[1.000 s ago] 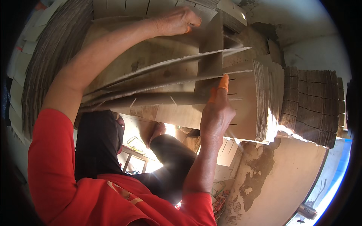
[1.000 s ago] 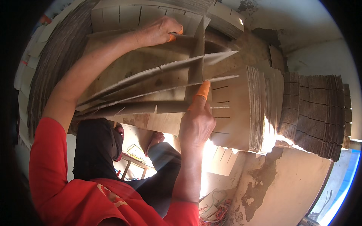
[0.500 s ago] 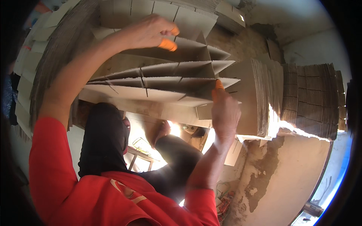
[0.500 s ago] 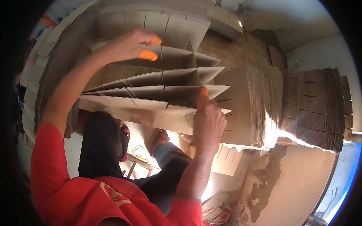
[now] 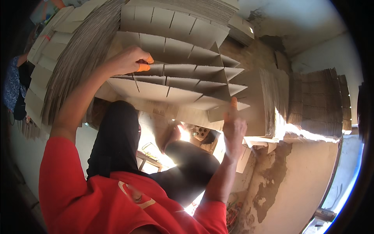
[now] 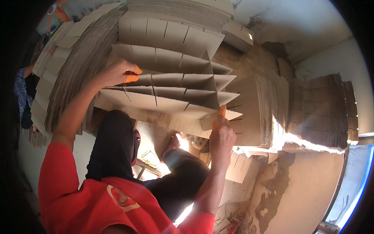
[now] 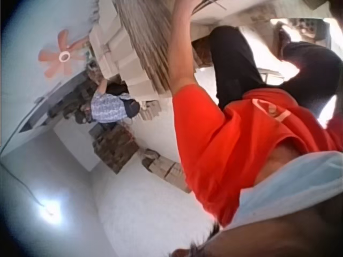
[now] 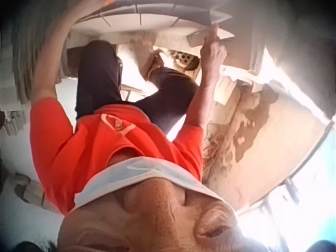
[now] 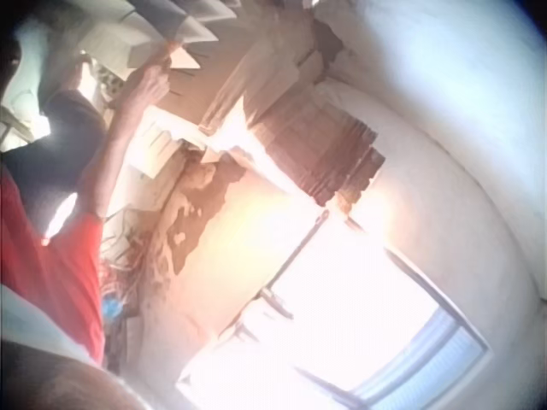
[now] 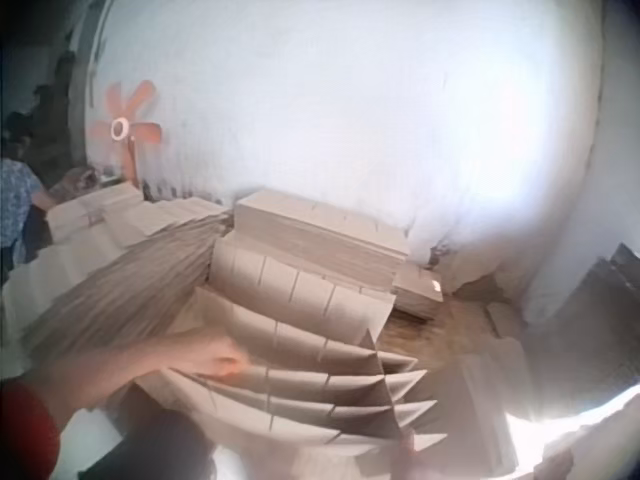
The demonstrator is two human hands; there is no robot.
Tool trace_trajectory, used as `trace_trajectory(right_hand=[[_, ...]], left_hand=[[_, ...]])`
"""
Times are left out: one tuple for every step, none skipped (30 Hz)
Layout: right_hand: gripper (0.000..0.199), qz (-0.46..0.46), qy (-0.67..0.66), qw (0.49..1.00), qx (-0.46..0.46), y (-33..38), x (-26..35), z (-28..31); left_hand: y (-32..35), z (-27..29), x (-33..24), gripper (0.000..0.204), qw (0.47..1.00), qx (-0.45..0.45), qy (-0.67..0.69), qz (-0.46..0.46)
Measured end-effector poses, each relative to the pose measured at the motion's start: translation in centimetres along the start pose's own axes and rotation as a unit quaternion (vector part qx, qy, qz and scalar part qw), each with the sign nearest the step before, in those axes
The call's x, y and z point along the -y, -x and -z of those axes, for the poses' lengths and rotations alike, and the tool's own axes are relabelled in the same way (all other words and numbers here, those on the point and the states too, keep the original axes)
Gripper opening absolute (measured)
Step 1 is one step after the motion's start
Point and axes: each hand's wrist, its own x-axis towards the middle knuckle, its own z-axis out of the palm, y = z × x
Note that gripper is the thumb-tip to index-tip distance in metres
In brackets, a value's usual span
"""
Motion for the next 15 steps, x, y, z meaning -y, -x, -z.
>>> trace_trajectory(right_hand=[[0.051,0.032,-0.013,0.999,-0.037,0.0,-0.5,-0.7],[0.051,0.027,-0.004,0.999,-0.041,-0.1,-0.3,-0.3],[0.052,0.021,0.006,0.999,-0.045,-0.2,0.0,0.3],[0.052,0.015,0.018,0.999,-0.047,-0.3,0.2,0.7],[0.057,0.030,0.028,0.996,-0.085,-0.4,0.1,1.0],[0.062,0.022,0.028,0.997,-0.069,-0.5,-0.6,-0.3],[0.067,0.004,0.038,0.998,-0.054,-0.3,-1.8,-1.3],[0.070,0.060,0.067,0.994,-0.068,-0.5,-1.4,-1.4],[0.069,0.061,0.061,0.996,-0.034,-0.5,-1.3,-0.8],[0.070,0.051,0.064,0.996,-0.028,-0.7,-1.5,-0.9],[0.070,0.035,0.071,0.997,-0.020,-0.7,-1.8,-1.2],[0.071,0.020,0.078,0.997,-0.012,-0.5,-2.2,-1.5],[0.061,0.061,0.061,0.995,-0.043,-0.6,-2.5,-1.8],[0.056,0.064,0.038,0.996,-0.043,-0.8,-3.0,-1.7],[0.052,0.067,0.015,0.997,-0.043,-1.0,-3.6,-1.5]], left_hand=[[-0.9,-0.1,0.0,0.015,0.999,0.017,-0.040,0.005],[-1.5,0.0,0.4,0.010,0.996,0.032,-0.081,0.013],[-2.1,0.0,1.0,0.011,0.991,0.004,-0.122,-0.058],[-2.9,-0.2,2.3,0.012,0.984,-0.068,-0.122,-0.110],[-3.6,-0.2,3.4,0.013,0.969,-0.141,-0.122,-0.161],[-4.1,0.0,4.7,0.015,0.947,-0.212,-0.122,-0.210],[-5.0,0.6,4.6,0.016,0.969,-0.092,-0.194,-0.119],[-5.3,0.9,5.4,0.014,0.970,-0.083,-0.203,-0.103],[-5.5,1.0,6.2,0.013,0.971,-0.074,-0.212,-0.086],[-5.6,0.6,6.6,0.014,0.971,-0.061,-0.219,-0.068],[-5.5,0.4,5.4,0.016,0.980,-0.045,-0.187,-0.049],[-5.2,0.5,4.2,0.017,0.987,-0.028,-0.156,-0.028],[-4.9,1.0,3.2,0.019,0.992,-0.016,-0.129,-0.005],[-4.7,0.8,3.6,0.020,0.993,-0.056,-0.100,-0.040],[-4.2,0.5,4.5,0.023,0.990,-0.095,-0.070,-0.073]])
